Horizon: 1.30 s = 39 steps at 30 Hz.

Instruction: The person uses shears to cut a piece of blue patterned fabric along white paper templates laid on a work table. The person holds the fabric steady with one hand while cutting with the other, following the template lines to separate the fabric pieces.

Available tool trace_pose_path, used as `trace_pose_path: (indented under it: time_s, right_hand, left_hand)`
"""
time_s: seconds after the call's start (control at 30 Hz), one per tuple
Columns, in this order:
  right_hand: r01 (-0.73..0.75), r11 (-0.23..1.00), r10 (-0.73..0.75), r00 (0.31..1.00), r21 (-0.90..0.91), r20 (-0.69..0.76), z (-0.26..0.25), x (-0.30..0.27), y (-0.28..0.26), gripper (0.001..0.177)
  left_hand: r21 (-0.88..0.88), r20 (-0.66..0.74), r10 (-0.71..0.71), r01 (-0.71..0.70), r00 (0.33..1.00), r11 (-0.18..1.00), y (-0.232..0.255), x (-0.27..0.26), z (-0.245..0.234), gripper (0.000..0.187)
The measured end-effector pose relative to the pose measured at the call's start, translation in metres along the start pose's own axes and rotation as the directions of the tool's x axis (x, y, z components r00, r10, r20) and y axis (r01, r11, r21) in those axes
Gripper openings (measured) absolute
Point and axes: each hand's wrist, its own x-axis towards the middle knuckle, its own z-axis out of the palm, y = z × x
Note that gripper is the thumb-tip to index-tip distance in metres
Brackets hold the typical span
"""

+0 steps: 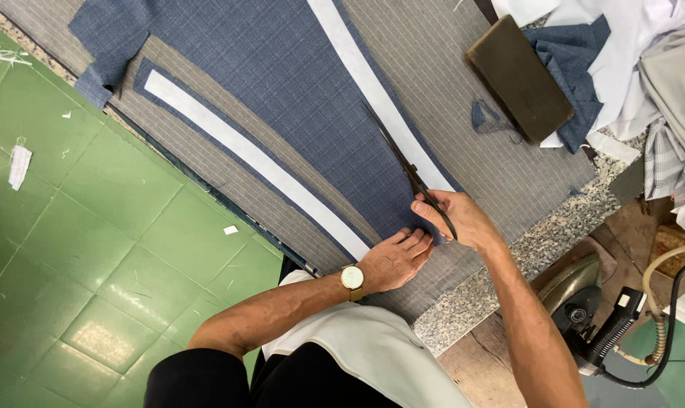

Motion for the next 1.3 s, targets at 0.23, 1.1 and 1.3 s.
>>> trace_pose_path:
  time_s: [0.23,1.1,1.3]
  right_hand:
    - [-0.053,0.996,0.053,0.999,0.077,-0.008,0.003,-0.004,0.000,0.031]
    - [-0.036,0.996,0.036,0.999,0.082,-0.001,0.013,0.009,-0.042,0.040]
    - [-0.043,0.998,0.043,0.999,0.054,0.000,0.011,0.013,-0.049,0.051]
  left_hand:
    - [-0.033,-0.006,0.008,-0.009,1.000,0.999,0.000,-0.002,0.003,0.030]
    - [-0.092,0.000,0.022,-0.022,1.000,0.996,-0.006,-0.005,0.014,0.032]
    - [-0.077,-0.005,0.026,-0.027,1.000,0.997,-0.007,-0.003,0.002,0.034]
